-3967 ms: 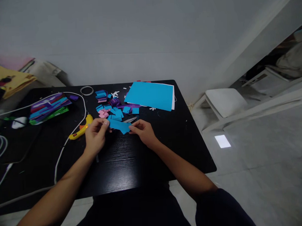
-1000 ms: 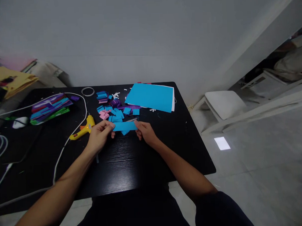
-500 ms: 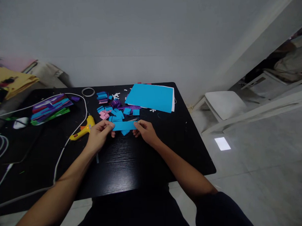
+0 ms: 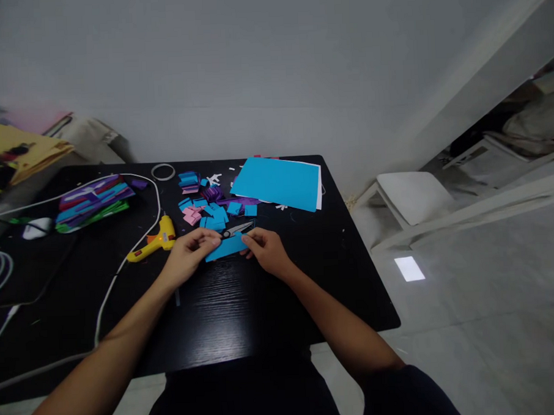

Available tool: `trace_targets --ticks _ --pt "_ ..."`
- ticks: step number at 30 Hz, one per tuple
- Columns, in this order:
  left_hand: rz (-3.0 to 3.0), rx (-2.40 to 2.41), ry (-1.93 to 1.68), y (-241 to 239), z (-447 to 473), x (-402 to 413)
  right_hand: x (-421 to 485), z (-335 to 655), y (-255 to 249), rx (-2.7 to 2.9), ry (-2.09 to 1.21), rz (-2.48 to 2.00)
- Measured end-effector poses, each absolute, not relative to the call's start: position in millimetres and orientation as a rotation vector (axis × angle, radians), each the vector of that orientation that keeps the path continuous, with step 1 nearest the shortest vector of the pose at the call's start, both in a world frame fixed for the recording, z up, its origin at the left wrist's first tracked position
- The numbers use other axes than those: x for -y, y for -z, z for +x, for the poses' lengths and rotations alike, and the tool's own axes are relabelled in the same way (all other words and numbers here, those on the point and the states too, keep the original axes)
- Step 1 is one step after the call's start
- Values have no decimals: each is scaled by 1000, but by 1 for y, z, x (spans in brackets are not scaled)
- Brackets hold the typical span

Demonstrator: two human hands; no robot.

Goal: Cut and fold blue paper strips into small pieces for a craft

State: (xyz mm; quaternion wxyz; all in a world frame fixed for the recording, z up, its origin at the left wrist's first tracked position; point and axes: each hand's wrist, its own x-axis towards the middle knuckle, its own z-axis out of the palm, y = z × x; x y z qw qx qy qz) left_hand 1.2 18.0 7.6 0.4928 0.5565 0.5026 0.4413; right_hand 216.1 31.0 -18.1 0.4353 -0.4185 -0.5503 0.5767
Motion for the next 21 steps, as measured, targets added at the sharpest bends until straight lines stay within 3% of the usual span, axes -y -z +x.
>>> trace_targets --ticks 10,21 --pt "1486 -1148 -856 1 1 -14 -33 215 19 1201 -1446 -1045" --pt "1390 -1009 -896 -7 10 -5 -30 216 17 1074 -1640 -1022"
